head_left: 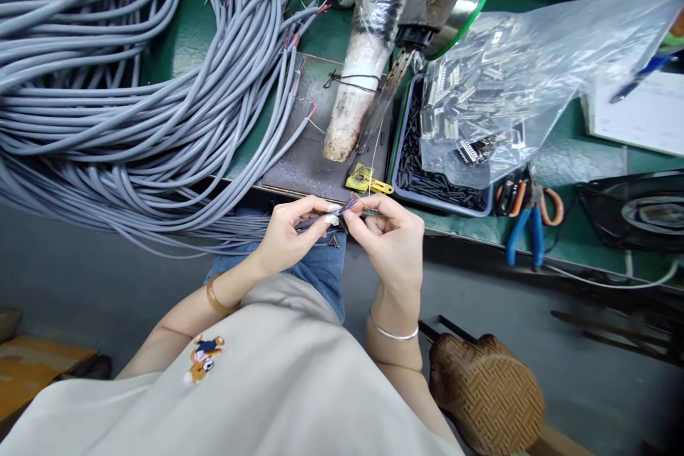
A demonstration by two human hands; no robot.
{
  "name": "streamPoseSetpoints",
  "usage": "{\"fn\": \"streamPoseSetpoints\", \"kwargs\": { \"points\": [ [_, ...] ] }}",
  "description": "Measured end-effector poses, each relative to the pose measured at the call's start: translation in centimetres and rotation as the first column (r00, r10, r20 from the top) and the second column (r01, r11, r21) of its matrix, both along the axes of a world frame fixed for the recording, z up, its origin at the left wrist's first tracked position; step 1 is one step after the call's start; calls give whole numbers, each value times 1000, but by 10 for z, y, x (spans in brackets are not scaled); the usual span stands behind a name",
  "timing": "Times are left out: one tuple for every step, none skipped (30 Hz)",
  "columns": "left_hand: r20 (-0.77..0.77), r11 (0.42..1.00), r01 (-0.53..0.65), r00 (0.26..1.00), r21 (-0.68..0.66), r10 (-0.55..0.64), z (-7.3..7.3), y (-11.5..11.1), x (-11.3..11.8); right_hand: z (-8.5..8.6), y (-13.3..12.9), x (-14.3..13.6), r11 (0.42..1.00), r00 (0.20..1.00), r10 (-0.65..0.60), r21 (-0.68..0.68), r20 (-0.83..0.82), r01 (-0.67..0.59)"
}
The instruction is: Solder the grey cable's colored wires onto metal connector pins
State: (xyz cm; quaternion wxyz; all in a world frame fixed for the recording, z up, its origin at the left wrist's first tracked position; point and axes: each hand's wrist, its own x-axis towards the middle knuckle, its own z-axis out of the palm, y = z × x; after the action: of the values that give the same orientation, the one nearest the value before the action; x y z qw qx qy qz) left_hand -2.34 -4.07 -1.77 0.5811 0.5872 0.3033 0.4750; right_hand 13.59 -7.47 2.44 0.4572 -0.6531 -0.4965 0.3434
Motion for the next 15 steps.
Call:
{"fn": "streamPoseSetpoints", "kwargs": {
  "points": [
    [-30,999,-12,999,45,13,0,0,0,0,0,0,1000,1000,3,4,19,-3],
    [-58,995,-22,998,93,28,1,1,-1,0,-1,1,1000,999,7,9,39,-8],
    [-82,989,-32,996,142,44,1,1,-1,0,-1,1,1000,998,14,14,57,-15],
    [-100,981,-41,993,190,61,1,1,-1,0,-1,2,1000,997,21,20,72,-23],
    [-112,972,-49,991,230,77,1,2,-2,0,-1,3,999,996,28,26,84,-30],
    [-123,964,-54,988,261,89,2,2,-2,0,-2,4,999,995,34,30,93,-37],
    [-132,958,-55,987,281,95,2,2,-2,0,-2,5,999,994,41,32,102,-44],
    [-143,956,-50,985,288,94,2,2,-3,0,-2,5,998,993,47,34,111,-51],
    [-154,959,-42,984,280,88,2,2,-3,0,-2,6,998,991,55,36,119,-60],
    [-161,966,-31,984,258,74,3,2,-2,0,-1,6,997,990,64,39,125,-69],
    [-159,976,-18,986,217,54,3,1,-2,0,-1,6,996,989,73,43,129,-79],
    [-146,988,-3,989,155,26,4,0,-1,1,-1,6,995,988,80,49,131,-87],
    [-117,997,15,993,69,-7,6,-1,-1,1,0,5,994,988,87,60,128,-95],
    [-72,999,40,996,-33,-43,7,-1,-1,0,0,3,992,988,90,79,126,-101],
    [-16,987,72,997,-142,-75,9,-2,0,0,0,2,989,987,89,110,132,-103]
  ]
}}
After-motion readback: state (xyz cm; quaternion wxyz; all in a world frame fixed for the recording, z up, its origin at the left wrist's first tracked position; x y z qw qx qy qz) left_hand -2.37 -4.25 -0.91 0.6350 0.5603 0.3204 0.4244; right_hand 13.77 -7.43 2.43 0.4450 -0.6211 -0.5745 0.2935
